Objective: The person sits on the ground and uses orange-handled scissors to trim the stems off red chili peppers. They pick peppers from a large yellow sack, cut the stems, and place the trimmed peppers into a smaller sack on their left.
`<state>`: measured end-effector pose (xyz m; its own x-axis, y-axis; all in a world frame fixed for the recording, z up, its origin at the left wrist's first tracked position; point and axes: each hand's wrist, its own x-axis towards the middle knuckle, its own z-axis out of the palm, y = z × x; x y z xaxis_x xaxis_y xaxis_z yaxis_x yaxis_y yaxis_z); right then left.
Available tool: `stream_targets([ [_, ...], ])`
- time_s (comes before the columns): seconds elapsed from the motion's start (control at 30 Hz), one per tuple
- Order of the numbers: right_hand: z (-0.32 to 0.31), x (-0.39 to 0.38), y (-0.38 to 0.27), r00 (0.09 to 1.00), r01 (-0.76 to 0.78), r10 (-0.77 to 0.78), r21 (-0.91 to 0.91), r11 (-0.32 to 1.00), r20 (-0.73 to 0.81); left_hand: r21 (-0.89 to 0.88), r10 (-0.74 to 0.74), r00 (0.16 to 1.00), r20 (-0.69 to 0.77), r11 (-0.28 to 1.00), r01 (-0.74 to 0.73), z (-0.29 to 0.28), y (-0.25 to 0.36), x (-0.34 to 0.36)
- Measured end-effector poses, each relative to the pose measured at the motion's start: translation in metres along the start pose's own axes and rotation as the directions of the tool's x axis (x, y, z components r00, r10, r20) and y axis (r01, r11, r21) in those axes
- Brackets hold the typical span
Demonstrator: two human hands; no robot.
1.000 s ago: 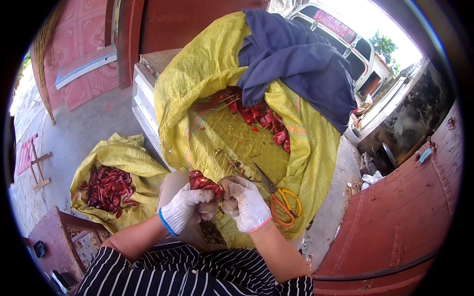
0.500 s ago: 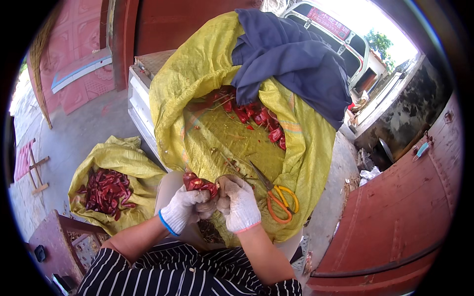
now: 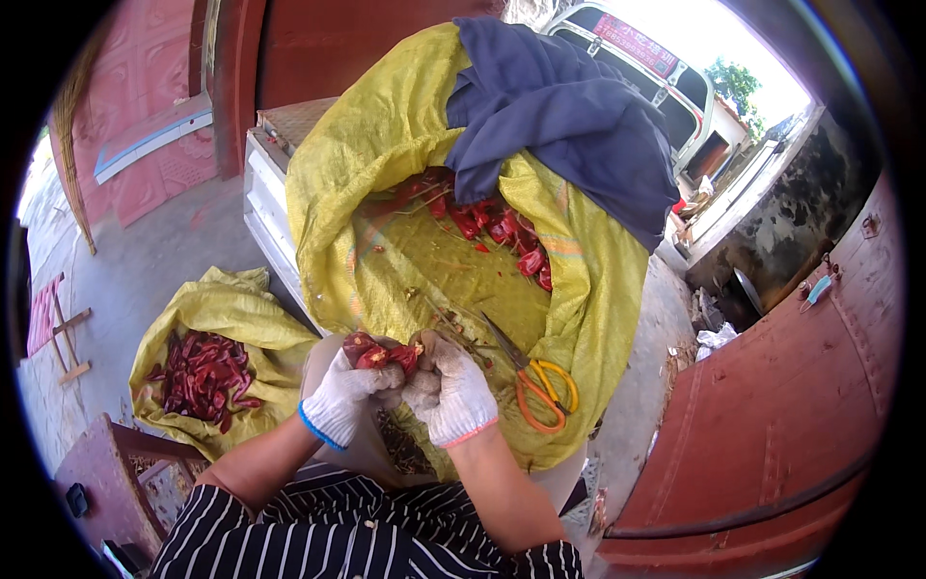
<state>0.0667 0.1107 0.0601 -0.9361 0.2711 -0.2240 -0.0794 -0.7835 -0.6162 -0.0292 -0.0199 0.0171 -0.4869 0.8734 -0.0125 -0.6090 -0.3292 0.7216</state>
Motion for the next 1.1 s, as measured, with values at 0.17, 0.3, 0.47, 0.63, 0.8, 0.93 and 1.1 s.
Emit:
stream_targets([
  [0.17,-0.011,0.020,-0.020,0.995,0.084,-0.080,0.054,0.995,-0.062,0.039,-0.033,0.989,0.146,0.999,0.027,-0.003,-0.019,-0.006],
  [0.3,-0.006,0.020,-0.041,0.948,0.054,-0.261,-0.712,0.700,-0.184,-0.260,-0.056,0.979,0.194,0.960,0.106,-0.007,-0.021,0.004],
  [0.47,-0.023,0.031,-0.095,0.958,-0.012,-0.275,-0.950,-0.313,0.078,-0.304,-0.058,0.981,0.183,0.946,0.113,-0.007,-0.012,0.005],
  [0.63,-0.063,0.085,-0.159,0.892,-0.180,-0.337,-0.449,-0.875,0.300,-0.274,-0.013,0.969,0.247,0.958,0.083,-0.007,-0.012,0.004],
  [0.8,-0.067,0.100,-0.171,0.962,-0.219,-0.241,-0.159,-0.963,0.129,-0.228,-0.032,0.980,0.198,0.971,0.077,-0.004,-0.013,0.004],
  [0.93,-0.075,0.098,-0.172,0.929,-0.183,-0.215,-0.131,-0.974,0.300,-0.181,-0.032,0.991,0.133,0.982,0.056,0.006,-0.004,0.000],
  [1.1,-0.079,0.097,-0.178,0.946,-0.172,-0.165,0.003,-0.985,0.279,-0.198,-0.027,0.982,0.186,0.978,0.064,0.002,-0.009,0.002],
])
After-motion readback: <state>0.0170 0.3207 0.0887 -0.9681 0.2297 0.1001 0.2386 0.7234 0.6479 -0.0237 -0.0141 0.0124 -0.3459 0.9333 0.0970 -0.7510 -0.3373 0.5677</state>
